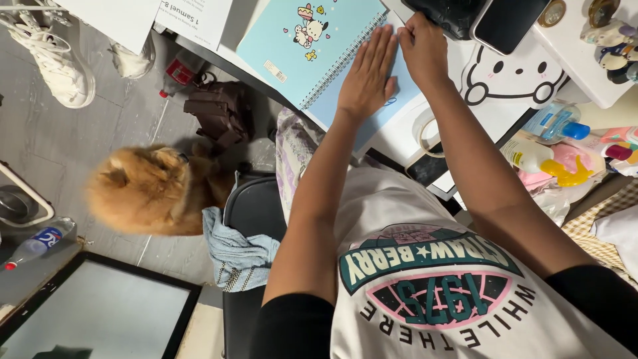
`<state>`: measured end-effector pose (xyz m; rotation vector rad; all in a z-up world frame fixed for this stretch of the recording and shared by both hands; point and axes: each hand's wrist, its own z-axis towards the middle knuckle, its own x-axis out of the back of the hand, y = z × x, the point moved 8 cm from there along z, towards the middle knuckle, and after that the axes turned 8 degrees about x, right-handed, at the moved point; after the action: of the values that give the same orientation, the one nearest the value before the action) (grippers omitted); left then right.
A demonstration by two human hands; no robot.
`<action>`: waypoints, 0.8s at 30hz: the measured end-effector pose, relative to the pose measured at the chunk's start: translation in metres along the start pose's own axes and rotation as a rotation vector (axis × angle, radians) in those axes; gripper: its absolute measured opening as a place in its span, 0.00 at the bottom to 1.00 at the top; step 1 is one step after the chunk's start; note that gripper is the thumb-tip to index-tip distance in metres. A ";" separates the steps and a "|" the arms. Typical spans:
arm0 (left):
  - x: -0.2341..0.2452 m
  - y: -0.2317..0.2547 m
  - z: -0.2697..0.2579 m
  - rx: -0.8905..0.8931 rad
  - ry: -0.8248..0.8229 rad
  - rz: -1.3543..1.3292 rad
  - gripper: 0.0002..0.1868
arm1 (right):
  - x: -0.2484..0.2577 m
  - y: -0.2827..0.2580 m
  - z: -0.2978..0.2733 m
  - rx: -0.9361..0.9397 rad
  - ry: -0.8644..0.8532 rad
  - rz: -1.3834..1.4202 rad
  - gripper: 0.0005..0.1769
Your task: Assembling and labeling a school notebook using paper and tape.
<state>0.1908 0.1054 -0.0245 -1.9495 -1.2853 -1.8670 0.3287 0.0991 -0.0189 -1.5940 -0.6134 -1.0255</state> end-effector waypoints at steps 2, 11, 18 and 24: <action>0.006 0.000 0.005 -0.014 0.004 -0.003 0.40 | -0.001 0.001 0.002 0.001 0.004 0.001 0.10; 0.001 -0.033 -0.053 -0.040 0.025 -0.038 0.40 | -0.003 0.004 -0.002 0.005 0.049 -0.084 0.11; -0.008 -0.052 -0.102 -0.021 0.017 0.043 0.38 | 0.018 0.002 -0.017 -0.066 0.061 -0.104 0.13; -0.007 -0.015 -0.076 -0.060 -0.063 0.076 0.40 | 0.024 0.019 -0.048 -0.060 0.112 -0.213 0.19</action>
<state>0.1255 0.0636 -0.0211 -2.0718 -1.1667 -1.8428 0.3414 0.0448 -0.0064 -1.5350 -0.6916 -1.2927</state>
